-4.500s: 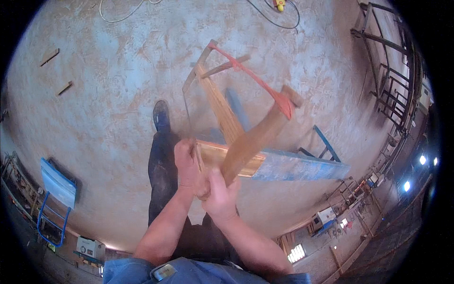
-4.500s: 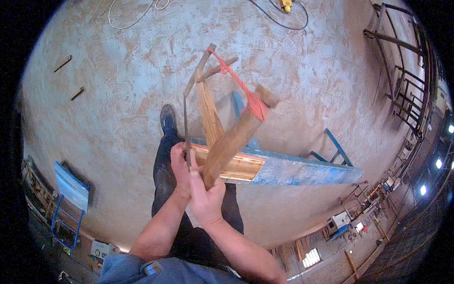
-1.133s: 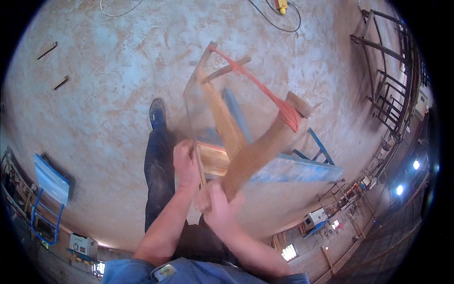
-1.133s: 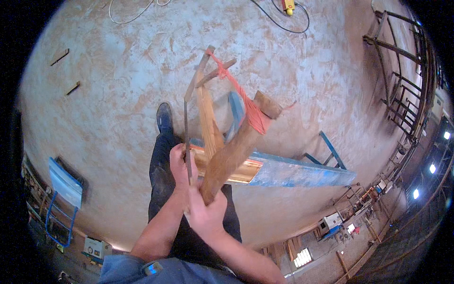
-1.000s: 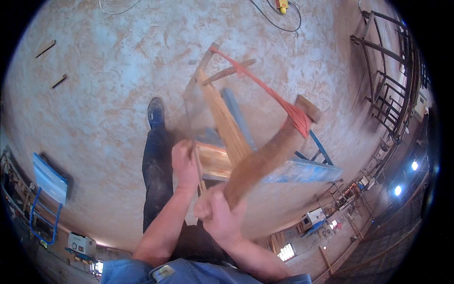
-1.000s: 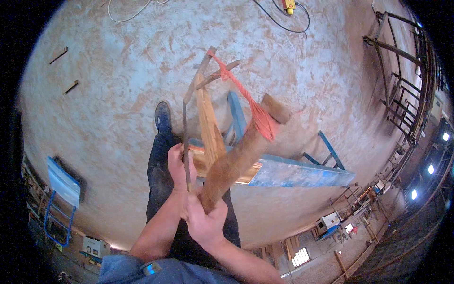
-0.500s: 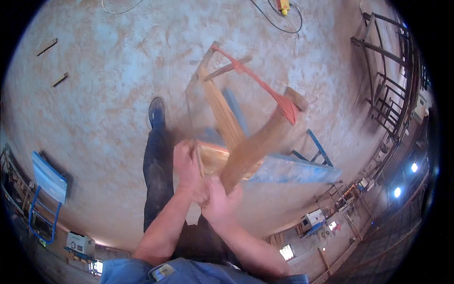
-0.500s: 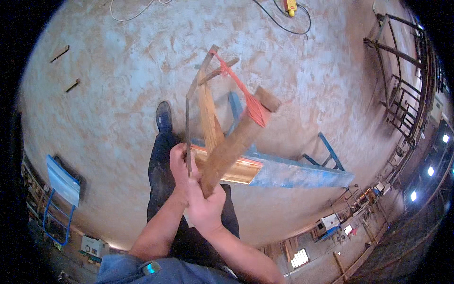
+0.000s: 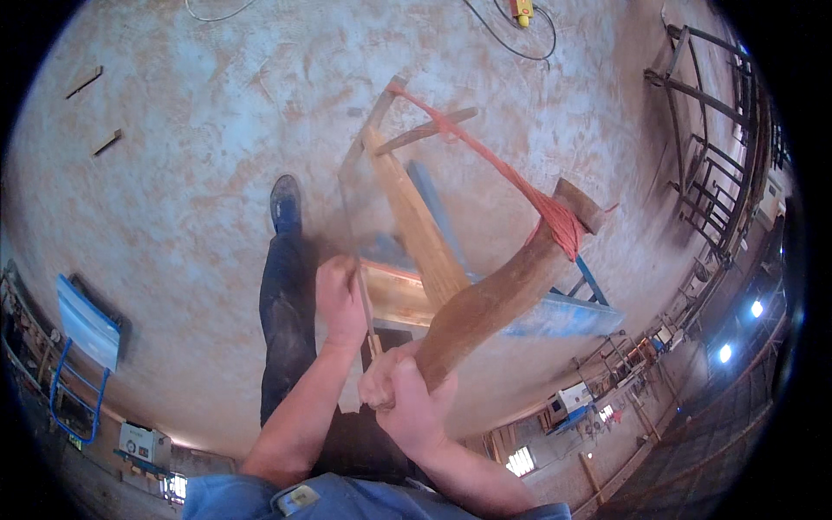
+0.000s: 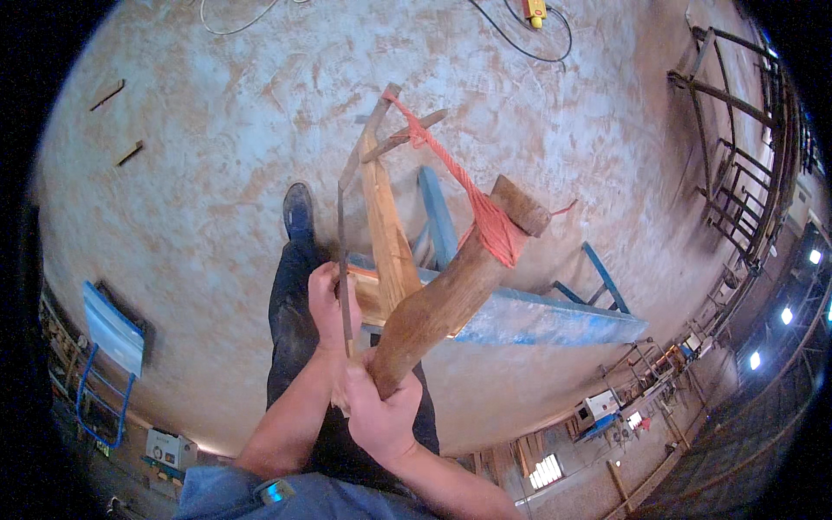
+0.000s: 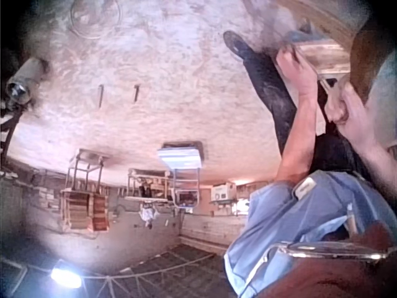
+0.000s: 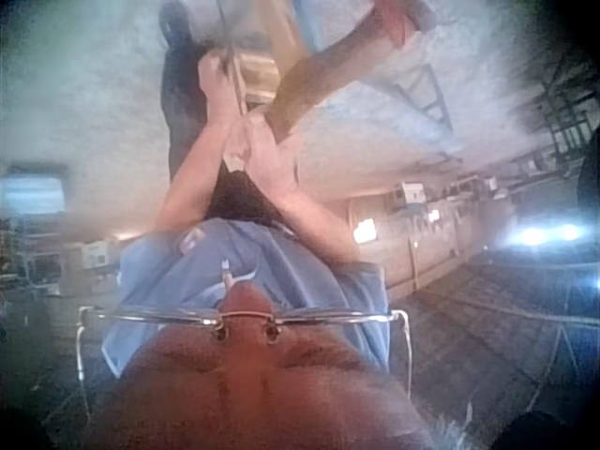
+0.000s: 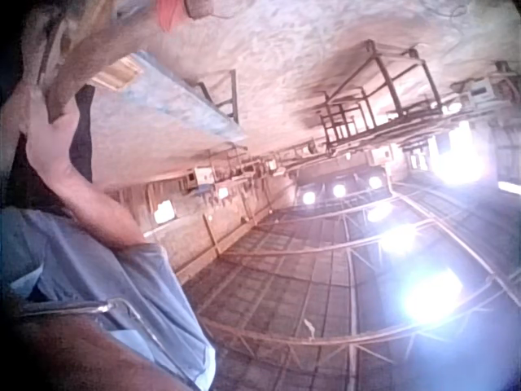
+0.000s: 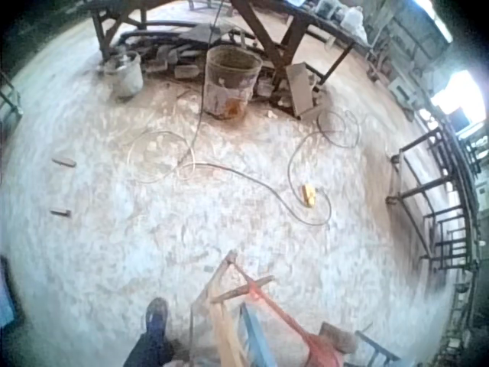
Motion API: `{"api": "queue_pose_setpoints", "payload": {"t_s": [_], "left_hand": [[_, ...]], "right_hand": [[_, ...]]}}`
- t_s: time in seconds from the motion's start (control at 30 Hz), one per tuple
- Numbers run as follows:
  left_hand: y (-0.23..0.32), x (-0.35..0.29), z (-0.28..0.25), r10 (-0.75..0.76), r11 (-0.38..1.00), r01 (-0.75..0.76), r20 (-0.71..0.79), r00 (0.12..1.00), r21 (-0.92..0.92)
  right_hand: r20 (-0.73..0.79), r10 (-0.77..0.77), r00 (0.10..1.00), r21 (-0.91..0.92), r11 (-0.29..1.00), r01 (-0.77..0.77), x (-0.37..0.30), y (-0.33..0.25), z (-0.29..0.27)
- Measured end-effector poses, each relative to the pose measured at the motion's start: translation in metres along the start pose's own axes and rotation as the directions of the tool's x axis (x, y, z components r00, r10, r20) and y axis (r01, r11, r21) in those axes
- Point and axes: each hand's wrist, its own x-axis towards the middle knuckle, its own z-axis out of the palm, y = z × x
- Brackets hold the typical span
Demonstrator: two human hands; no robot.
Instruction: The person sands a small wooden box with an orbital sander, then uses a hand saw to cut a wooden frame. The person repeatedly handles the box and frame, moving between a workbench and a sawhorse.
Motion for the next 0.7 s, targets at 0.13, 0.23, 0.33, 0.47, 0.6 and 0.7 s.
{"api": "queue_pose_setpoints", "payload": {"t_s": [0.13, 0.23, 0.33, 0.47, 0.6, 0.7], "left_hand": [[-0.002, -0.006, -0.003, -0.077, 0.997, 0.077, 0.032, 0.997, 0.006], [-0.009, -0.003, 0.002, -0.046, 0.999, 0.046, 0.023, 0.999, -0.021], [-0.003, -0.004, 0.001, -0.016, 1.000, 0.016, -0.002, 1.000, -0.023], [-0.006, -0.002, 0.002, -0.045, 0.998, 0.045, 0.001, 0.999, -0.034], [-0.007, -0.002, 0.002, -0.035, 0.999, 0.034, 0.032, 0.999, 0.021], [0.000, -0.005, 0.000, -0.029, 0.999, 0.029, 0.011, 1.000, 0.020]], "right_hand": [[0.036, -0.150, 0.988, -0.373, 0.915, 0.153, 0.018, 0.009, 0.003], [-0.008, 0.028, 1.000, -0.061, 0.998, -0.029, 0.009, 0.006, -0.001], [-0.007, -0.017, 1.000, 0.035, 0.999, 0.017, 0.002, 0.003, 0.001], [-0.079, -0.038, 0.996, -0.138, 0.990, 0.027, 0.026, 0.013, 0.007], [-0.029, 0.114, 0.993, 0.095, 0.989, -0.111, 0.010, 0.003, 0.001], [-0.045, -0.049, 0.998, -0.119, 0.992, 0.044, 0.016, 0.005, 0.004]]}}
